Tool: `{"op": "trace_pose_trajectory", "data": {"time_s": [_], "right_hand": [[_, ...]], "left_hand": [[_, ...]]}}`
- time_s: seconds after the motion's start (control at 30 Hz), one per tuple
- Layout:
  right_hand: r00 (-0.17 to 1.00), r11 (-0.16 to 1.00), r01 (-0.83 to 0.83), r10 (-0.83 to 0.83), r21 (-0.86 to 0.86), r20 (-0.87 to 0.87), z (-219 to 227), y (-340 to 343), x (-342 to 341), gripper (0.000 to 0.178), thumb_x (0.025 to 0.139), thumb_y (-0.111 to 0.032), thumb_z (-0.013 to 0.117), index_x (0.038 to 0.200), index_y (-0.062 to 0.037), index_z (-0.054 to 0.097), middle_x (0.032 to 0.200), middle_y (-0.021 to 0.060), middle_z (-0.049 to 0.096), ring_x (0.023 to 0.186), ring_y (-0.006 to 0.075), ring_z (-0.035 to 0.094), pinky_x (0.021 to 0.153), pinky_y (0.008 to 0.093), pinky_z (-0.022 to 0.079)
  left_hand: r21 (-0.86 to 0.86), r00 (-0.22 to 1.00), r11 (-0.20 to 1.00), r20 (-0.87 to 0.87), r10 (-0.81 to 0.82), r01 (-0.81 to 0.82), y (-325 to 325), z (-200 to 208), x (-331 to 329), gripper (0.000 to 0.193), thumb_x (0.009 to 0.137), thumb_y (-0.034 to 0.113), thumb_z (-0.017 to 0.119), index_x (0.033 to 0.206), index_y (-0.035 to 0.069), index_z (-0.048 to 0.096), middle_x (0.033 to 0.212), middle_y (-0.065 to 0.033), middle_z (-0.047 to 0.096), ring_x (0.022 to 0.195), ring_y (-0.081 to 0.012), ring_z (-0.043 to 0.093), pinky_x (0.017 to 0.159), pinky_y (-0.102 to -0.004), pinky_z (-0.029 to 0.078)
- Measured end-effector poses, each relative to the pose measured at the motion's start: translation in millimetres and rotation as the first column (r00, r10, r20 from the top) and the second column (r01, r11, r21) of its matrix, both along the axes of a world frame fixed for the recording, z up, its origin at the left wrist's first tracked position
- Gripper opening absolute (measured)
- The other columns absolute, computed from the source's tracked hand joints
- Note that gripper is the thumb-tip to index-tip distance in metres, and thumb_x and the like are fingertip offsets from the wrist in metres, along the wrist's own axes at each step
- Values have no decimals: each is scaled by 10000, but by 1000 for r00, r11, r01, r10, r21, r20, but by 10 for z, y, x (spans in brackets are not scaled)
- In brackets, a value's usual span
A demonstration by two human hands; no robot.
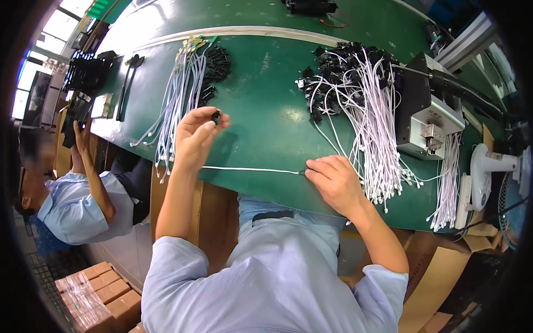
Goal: Assembling electronic components and wiring harnesses at a factory workbench.
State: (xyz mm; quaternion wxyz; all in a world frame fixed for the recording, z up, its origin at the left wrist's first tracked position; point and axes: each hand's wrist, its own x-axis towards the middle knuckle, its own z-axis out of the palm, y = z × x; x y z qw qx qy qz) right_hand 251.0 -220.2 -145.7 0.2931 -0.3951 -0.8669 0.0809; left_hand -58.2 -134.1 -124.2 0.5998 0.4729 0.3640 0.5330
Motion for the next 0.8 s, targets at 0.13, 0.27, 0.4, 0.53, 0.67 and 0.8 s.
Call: {"op": "trace_pose_trajectory", "data": {"time_s": [0.13, 0.27, 0.4, 0.53, 0.67, 0.8], "right_hand": [[1000, 1000, 10, -10, 3, -11, -8, -23, 3, 222, 674, -15, 673, 893, -50, 666, 1014, 64, 660, 937, 226, 608, 817, 361, 463], [1000, 1000, 12, -12, 9, -20, 3, -24, -1, 224, 675, -18, 674, 896, -52, 670, 1015, 62, 661, 936, 224, 608, 819, 358, 462], [999, 1000, 10, -9, 5, -35, -11, -3, -5, 218, 677, -24, 677, 893, -52, 670, 1018, 60, 661, 935, 223, 607, 818, 355, 462], [999, 1000, 12, -12, 4, -38, -15, -15, -7, 203, 680, -26, 678, 881, -51, 669, 1012, 58, 662, 929, 222, 607, 816, 355, 464], [999, 1000, 11, -11, 11, -38, -31, -17, 7, 183, 691, -40, 675, 874, -49, 666, 1000, 57, 662, 921, 223, 608, 813, 360, 468], [999, 1000, 15, -15, 3, -40, -24, -19, 3, 179, 691, -41, 675, 869, -47, 663, 1006, 59, 663, 914, 225, 610, 812, 361, 468]], "left_hand": [[-350, 901, 930, 431, 54, 112, -38, 9, 205, 214, 916, 158, 564, 1023, -27, 583, 984, -148, 606, 944, -270, 611, 879, -421, 504], [-502, 885, 861, 433, 170, 81, 39, -106, 315, 150, 913, 147, 580, 902, -2, 566, 957, -133, 586, 857, -234, 594, 799, -374, 510], [-542, 839, 827, 512, 184, 150, 72, -235, 360, 126, 890, 101, 580, 934, -16, 561, 917, -117, 550, 791, -211, 536, 721, -331, 479], [-514, 864, 855, 461, 201, 75, 34, -70, 529, 287, 861, 10, 524, 1132, -51, 454, 1065, -195, 508, 922, -303, 534, 824, -382, 480], [-436, 910, 895, 402, 99, 95, -33, 5, 579, 426, 868, -77, 463, 1277, -61, 345, 1225, -288, 478, 1101, -390, 544, 968, -458, 485], [-365, 935, 920, 355, -3, 141, -80, 16, 579, 387, 912, -33, 494, 1279, -13, 371, 1204, -277, 526, 1001, -325, 610, 823, -363, 546]]}}
